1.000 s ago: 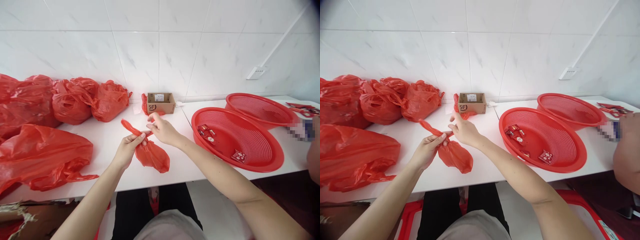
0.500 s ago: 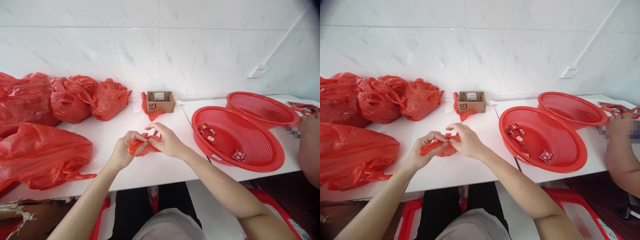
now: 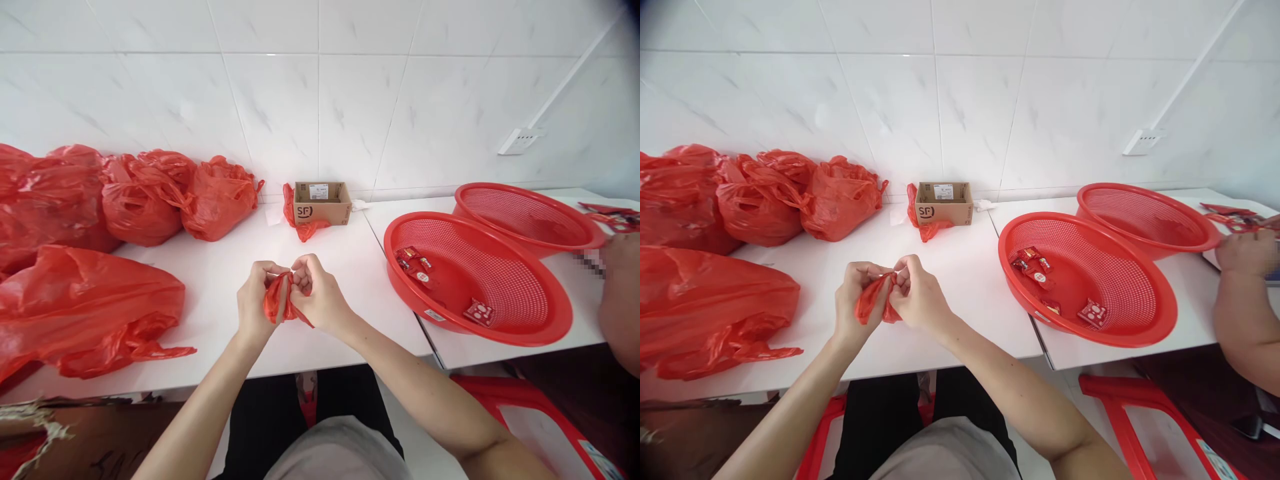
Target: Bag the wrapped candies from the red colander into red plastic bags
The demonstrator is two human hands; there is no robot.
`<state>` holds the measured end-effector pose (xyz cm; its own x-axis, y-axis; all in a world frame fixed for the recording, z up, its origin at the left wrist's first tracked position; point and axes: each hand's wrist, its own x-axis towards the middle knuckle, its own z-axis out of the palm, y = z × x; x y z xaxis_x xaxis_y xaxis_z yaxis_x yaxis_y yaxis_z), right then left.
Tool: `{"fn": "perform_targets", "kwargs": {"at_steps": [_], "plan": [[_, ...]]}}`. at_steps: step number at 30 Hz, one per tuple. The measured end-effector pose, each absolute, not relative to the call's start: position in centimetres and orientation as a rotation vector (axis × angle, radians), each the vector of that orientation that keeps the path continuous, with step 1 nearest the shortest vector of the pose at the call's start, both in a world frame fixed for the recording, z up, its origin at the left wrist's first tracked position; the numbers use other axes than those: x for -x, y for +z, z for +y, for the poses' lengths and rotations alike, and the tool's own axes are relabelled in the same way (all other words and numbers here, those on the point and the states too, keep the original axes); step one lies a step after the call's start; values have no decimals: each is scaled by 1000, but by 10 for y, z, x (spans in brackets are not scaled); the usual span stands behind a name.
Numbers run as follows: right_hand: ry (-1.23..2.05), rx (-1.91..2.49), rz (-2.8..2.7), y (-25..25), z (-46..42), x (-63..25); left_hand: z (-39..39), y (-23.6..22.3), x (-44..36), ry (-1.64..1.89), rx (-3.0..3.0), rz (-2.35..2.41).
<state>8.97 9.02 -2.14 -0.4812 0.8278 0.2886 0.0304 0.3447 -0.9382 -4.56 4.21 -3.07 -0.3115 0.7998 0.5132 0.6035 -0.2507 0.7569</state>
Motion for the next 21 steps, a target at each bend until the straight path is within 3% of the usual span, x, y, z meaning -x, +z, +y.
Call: {"fn": "perform_targets", "kwargs": {"at_steps": [6,8,11,17,21], "plan": [[1718,635,-1642,-22,99,-98,40,-28,54,1631,-1938,1755],[1732,612,-1696,-19,103,-103,40,-21,59,1582,-2058,1743],[1449,649,-1969,-11,108,-110,40,-9,67,1383,-2083,1671],[203,669,-2657,15,109,-119,40,10,86,1068,-2051,1567],[127,642,-2731,12,104,-117,39,22,102,1118,-2116,1756]]}}
